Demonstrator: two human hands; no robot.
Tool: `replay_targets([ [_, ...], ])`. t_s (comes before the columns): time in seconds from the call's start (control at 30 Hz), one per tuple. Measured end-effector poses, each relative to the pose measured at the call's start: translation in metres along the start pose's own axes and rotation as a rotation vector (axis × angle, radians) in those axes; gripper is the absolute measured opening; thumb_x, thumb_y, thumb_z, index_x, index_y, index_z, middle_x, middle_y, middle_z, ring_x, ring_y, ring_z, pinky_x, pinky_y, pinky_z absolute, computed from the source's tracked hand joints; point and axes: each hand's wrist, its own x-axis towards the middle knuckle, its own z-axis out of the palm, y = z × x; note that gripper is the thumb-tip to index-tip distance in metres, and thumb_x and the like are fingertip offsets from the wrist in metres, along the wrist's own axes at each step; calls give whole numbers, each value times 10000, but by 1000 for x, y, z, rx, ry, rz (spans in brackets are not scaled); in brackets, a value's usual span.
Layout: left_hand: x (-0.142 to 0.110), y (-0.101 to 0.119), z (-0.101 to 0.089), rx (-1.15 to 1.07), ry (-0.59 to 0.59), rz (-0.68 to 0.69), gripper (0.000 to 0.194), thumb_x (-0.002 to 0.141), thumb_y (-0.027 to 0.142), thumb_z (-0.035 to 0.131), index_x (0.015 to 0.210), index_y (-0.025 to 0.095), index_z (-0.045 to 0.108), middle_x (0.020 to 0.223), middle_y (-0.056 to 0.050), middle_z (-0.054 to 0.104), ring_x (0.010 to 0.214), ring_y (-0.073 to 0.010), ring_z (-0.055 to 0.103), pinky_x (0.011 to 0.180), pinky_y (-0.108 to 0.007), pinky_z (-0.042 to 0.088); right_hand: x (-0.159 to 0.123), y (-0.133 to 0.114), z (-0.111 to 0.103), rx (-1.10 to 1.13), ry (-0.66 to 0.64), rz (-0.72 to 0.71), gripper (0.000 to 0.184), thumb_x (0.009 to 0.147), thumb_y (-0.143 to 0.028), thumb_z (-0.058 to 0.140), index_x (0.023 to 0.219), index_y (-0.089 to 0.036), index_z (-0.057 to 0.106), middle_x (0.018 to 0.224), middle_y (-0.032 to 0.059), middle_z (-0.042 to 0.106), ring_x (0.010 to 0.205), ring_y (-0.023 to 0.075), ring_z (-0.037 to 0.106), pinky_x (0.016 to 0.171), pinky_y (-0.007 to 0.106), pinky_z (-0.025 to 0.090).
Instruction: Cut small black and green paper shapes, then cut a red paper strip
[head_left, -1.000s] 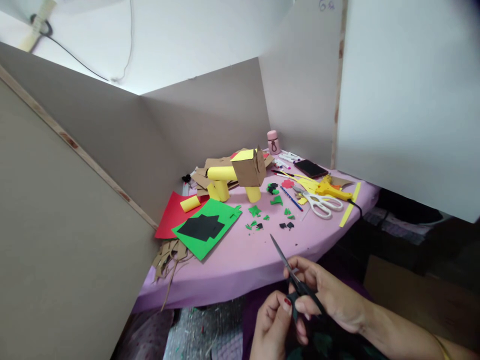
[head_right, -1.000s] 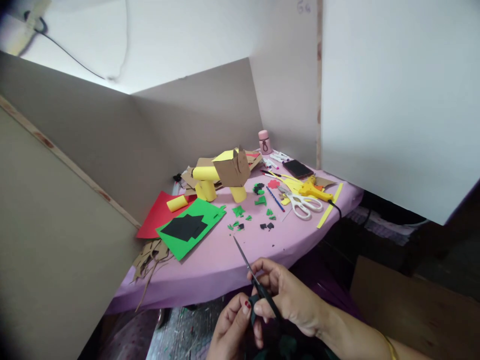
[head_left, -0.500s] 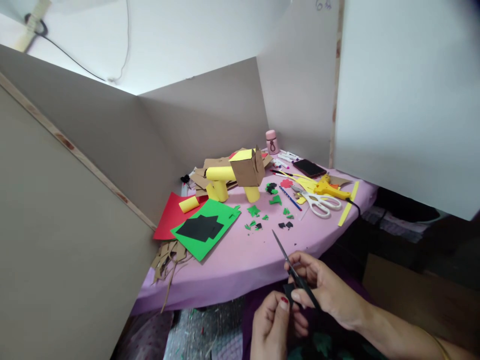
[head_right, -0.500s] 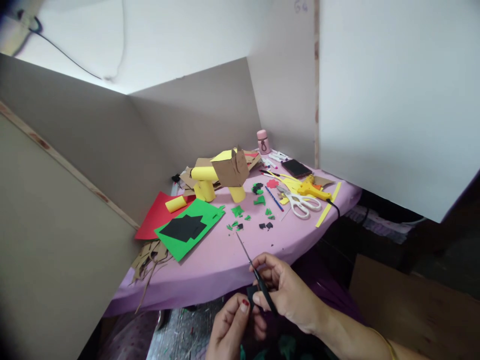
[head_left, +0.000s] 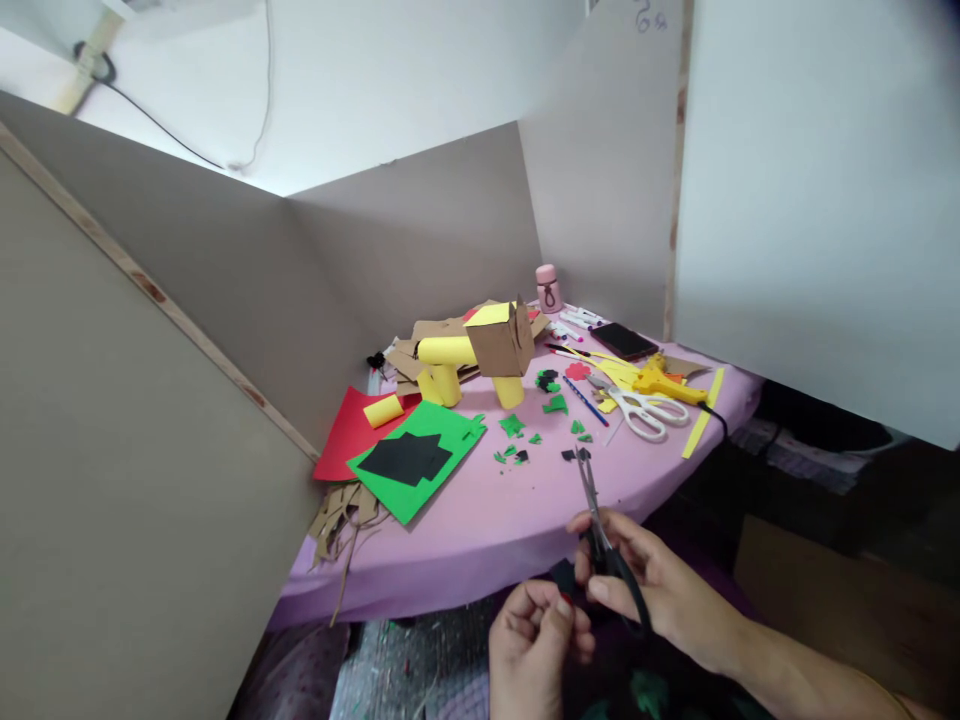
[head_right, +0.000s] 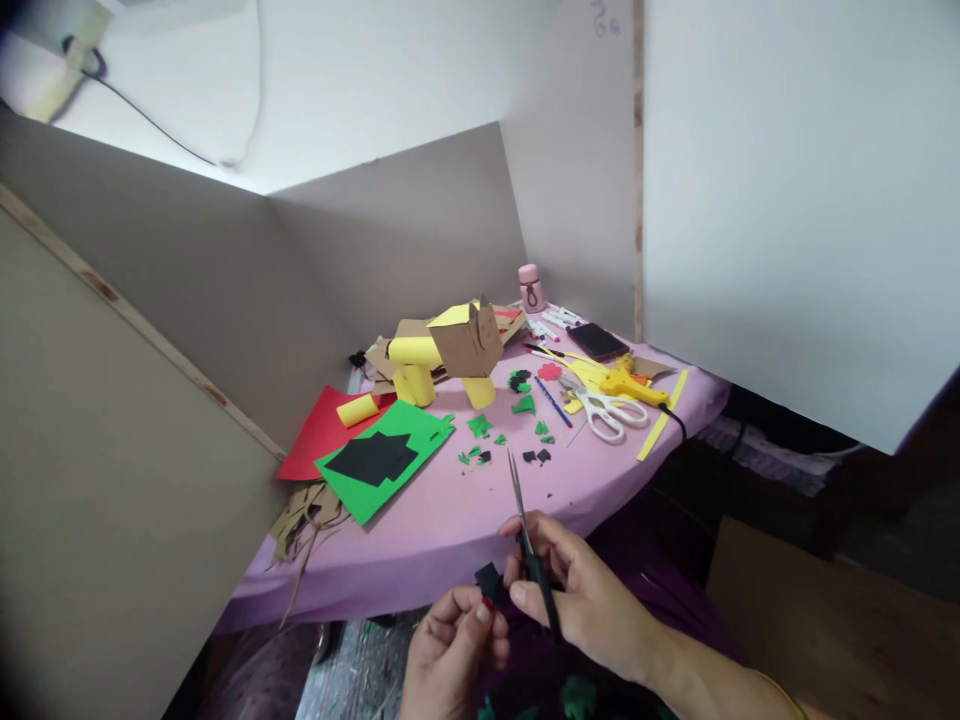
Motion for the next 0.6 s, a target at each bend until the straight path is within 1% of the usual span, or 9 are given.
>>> replay_targets([
  [0.07,2,1,-1,-36,7,18,414,446,437,852,567,134,596,432,13,627,354,-60,504,376,-144,334,-6,3,-1,-91,-48,-19,322,805,-257,611,1109,-235,506,885,11,567,853,175,543,783,285,434],
  [0.13,4,0,-3,-50,2,33,402,481,439,842,565,135,593,421,22,613,343,-45,475,388,-141,342,-13,5,-1,-189,-119,2,309,833,-364,579,1104,-222,534,885,32,574,874,202,545,779,299,448],
  [0.2,4,-1,-4,-52,-8,49,385,525,441,825,570,138,592,401,38,587,333,-31,435,407,-142,359,-19,5,1,-274,-196,11,370,822,-466,562,1081,-202,566,881,49,589,870,221,548,772,306,461],
  [0.27,4,-1,-3,-54,-20,59,376,547,440,816,575,140,592,402,45,573,342,-33,427,411,-144,367,-21,3,4,-338,-247,-12,439,790,-541,561,1048,-187,592,888,60,598,856,229,551,771,308,469],
  [0.37,2,0,0,-62,-17,78,371,539,425,823,592,138,593,442,41,586,375,-47,460,403,-145,363,-19,-1,9,-389,-253,-42,500,781,-618,507,1002,-181,608,872,64,595,837,233,553,755,302,475],
  [0.43,0,1,3,-61,-3,88,370,537,414,827,605,132,597,442,46,581,372,-40,453,402,-140,356,-17,-3,11,-402,-240,-48,524,777,-651,476,973,-185,611,847,64,587,820,236,555,730,300,476],
  [0.6,-2,3,6,-68,35,83,398,506,418,837,623,117,605,428,49,576,362,-34,455,394,-132,343,-18,-2,14,-377,-213,-52,553,777,-682,446,975,-200,630,787,66,595,762,235,569,661,289,480],
])
